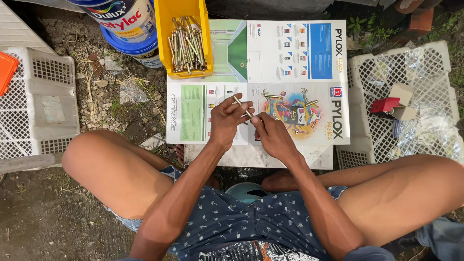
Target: The person sits cross-legged on the ground and assembles metal fasteners by inserting small pins into hollow metal tubes. They pick up components from a yellow container and a white box, fit them together, and place the assembled items on the box.
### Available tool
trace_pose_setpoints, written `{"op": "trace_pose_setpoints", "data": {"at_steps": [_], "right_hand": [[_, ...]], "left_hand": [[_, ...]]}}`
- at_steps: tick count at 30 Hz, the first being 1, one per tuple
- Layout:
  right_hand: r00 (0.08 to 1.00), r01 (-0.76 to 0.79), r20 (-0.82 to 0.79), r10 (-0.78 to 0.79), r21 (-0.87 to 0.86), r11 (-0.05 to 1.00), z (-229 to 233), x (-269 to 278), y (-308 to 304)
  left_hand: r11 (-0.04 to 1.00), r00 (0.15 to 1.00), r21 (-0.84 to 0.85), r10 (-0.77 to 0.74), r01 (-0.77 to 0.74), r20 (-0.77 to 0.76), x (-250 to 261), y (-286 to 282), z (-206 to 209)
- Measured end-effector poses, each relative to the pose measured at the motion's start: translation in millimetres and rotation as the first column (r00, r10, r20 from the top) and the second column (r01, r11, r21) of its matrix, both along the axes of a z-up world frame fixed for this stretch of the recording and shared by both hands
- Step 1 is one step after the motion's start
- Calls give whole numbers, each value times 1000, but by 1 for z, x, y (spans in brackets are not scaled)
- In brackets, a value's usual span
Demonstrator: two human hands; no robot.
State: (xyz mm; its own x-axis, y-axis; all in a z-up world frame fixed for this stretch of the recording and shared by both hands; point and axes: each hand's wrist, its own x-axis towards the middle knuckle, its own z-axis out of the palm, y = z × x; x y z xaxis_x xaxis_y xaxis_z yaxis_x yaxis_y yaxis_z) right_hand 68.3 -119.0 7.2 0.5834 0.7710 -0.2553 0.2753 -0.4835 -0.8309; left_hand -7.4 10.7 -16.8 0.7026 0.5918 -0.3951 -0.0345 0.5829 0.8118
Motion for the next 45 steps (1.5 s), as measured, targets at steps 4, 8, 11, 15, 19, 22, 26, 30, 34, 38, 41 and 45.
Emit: {"op": "trace_pose_setpoints", "data": {"at_steps": [4,8,11,15,19,22,26,30,34,38,41,45], "right_hand": [[995,-13,99,24,-108,994,11,19,-1],[990,74,133,-53,-161,984,32,37,-4],[987,114,135,-89,-193,975,44,48,-9],[971,172,207,-122,-248,953,69,60,-23],[955,255,201,-219,-176,951,81,73,-41],[945,280,239,-222,-245,928,75,82,-55],[948,295,203,-245,-268,917,70,89,-69],[941,322,201,-273,-282,904,68,93,-81],[933,339,219,-284,-278,899,62,101,-90],[925,366,214,-315,-272,890,64,104,-91],[923,364,222,-315,-232,902,62,105,-91],[929,347,217,-300,-222,911,62,105,-89]], "left_hand": [[996,992,28,86,-84,-96,-16,38,-6],[953,942,235,245,-191,-230,-22,72,-16],[897,929,417,271,-150,-250,-23,97,-17],[706,916,707,268,25,-300,-11,134,-5],[632,895,772,307,62,-324,14,140,33],[464,917,877,283,124,-279,32,151,23],[302,924,941,295,153,-244,49,164,5],[161,929,976,318,144,-189,61,175,-7],[120,938,984,308,130,-161,64,179,-9],[65,928,989,342,136,-150,58,170,5],[20,932,997,353,76,-78,54,158,20],[73,957,996,284,41,-60,40,132,39]]}}
